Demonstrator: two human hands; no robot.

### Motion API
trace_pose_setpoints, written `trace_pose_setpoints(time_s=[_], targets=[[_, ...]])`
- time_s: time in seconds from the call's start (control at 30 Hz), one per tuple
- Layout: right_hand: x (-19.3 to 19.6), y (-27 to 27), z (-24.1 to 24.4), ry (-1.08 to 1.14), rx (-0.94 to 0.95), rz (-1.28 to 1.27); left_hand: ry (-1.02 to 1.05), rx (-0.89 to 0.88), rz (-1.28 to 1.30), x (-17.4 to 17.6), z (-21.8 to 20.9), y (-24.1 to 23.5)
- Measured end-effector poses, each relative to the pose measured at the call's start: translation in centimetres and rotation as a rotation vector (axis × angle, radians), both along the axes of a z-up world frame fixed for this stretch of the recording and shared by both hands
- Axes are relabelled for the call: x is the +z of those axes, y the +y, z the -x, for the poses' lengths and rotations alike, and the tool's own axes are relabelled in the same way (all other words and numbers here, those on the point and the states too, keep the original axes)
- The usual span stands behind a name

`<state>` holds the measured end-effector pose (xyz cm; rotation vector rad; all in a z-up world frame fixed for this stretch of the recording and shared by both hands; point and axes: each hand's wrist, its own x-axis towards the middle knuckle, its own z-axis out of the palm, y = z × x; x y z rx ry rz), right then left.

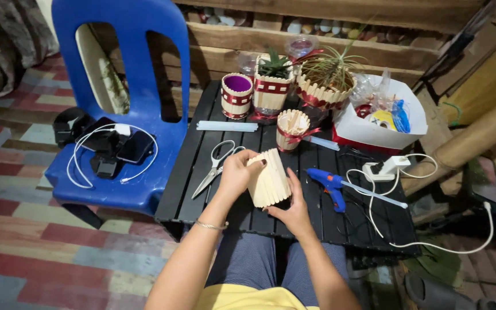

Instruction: The person is finishing a craft project by gluing popsicle sticks around a purple plastic cup to create a pencil holder.

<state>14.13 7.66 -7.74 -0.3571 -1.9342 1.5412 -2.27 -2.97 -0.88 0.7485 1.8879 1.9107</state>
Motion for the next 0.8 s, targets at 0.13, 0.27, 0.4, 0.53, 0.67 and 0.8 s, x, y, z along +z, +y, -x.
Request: trace_pose_setpoints(time_s=[0.13, 0.27, 0.4, 0.53, 0.67, 0.8], targets=[[-0.5, 0.1, 0.1, 0.001, 0.018, -0.064, -0.205, 0.018, -0.026, -2.2, 1.1, 0.4], [-0.4, -0.4, 0.1, 0.028, -0.064, -0.159, -0.373, 0.074, -0.059, -4.7, 2.2, 1.2], [-0.2, -0.3, -0.5, 0.072, -0.084, -0.165, -0.628, 0.094, -0.254, -5.2, 2.1, 1.0], [-1.6, 0.3, -0.3, 0.132, -0.047, -0.172, -0.94, -0.037, -0.322, -2.7, 0.8, -0.6], [-1.8, 0.1, 0.2, 0.226, 0.042, -0.163, -1.221, -0.167, -0.463, -4.3, 1.0, -0.5], [-1.8, 0.2, 0.2, 0.25, 0.027, -0.194, -1.27, -0.227, -0.492, -11.1, 2.3, 2.0]])
